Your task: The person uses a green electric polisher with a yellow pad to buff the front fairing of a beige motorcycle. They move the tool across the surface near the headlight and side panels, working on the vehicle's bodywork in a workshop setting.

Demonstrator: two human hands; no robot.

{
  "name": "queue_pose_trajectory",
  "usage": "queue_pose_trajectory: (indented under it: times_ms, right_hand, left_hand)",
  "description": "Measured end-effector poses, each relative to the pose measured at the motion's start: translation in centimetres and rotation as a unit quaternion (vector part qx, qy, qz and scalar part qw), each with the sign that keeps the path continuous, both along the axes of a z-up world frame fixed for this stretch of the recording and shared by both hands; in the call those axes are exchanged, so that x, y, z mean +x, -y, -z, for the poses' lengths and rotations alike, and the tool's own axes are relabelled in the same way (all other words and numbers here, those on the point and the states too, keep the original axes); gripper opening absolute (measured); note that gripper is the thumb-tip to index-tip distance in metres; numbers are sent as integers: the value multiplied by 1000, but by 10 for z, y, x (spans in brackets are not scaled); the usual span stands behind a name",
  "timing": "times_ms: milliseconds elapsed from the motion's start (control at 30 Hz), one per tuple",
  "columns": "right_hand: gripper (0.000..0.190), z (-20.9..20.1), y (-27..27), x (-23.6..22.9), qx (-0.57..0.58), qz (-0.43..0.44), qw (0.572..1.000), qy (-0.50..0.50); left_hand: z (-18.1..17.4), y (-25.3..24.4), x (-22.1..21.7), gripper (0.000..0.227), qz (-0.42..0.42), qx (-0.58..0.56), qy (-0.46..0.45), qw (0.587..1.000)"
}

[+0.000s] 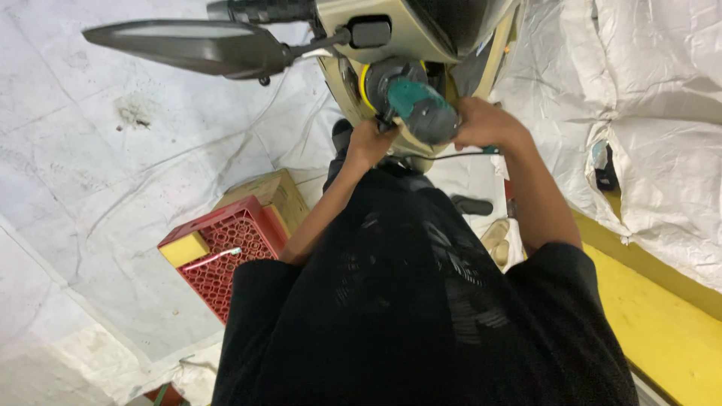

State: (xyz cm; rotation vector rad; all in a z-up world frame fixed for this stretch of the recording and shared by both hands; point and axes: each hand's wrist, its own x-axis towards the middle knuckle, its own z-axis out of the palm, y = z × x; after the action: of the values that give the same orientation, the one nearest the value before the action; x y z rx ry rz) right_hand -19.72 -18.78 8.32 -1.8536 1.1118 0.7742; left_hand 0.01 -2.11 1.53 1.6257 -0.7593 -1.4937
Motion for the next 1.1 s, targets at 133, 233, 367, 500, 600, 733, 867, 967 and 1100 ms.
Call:
queue_pose_trajectory:
  times_ms: [133, 233, 367, 500, 600, 733, 867, 967, 1100]
  right_hand:
    - [40, -39, -4, 25, 11, -6, 1000, -12]
    - [43, -21, 3, 8, 31, 38, 999, -1]
    - [34, 0, 10, 0, 14, -7, 999, -31]
    - [31, -10, 12, 6, 8, -42, 998, -40]
    - [30, 7, 9, -2, -3, -69, 997, -27]
    - [27, -5, 7, 3, -5, -65, 998, -21]
    - [31, -13, 7, 6, 10, -42, 999, 17]
    - [27, -12, 11, 3, 8, -49, 998, 32]
    - [29, 2, 10, -6, 15, -64, 998, 25]
  left_hand:
    - [12, 4, -2, 34, -5, -21, 13, 1000]
    - [6, 8, -3, 36, 22, -6, 9, 1000]
    - [31, 10, -7, 38, 23, -1, 22, 1000]
    - [23, 10, -9, 44, 6, -8, 26, 1000]
    - [32, -1, -13, 42, 0, -21, 24, 999]
    - [47, -2, -20, 40, -18, 5, 37, 999]
    - [22, 6, -20, 36, -34, 16, 50, 998]
    - [24, 4, -23, 38, -42, 16, 55, 997]
    - [19, -3, -24, 44, -43, -2, 44, 998]
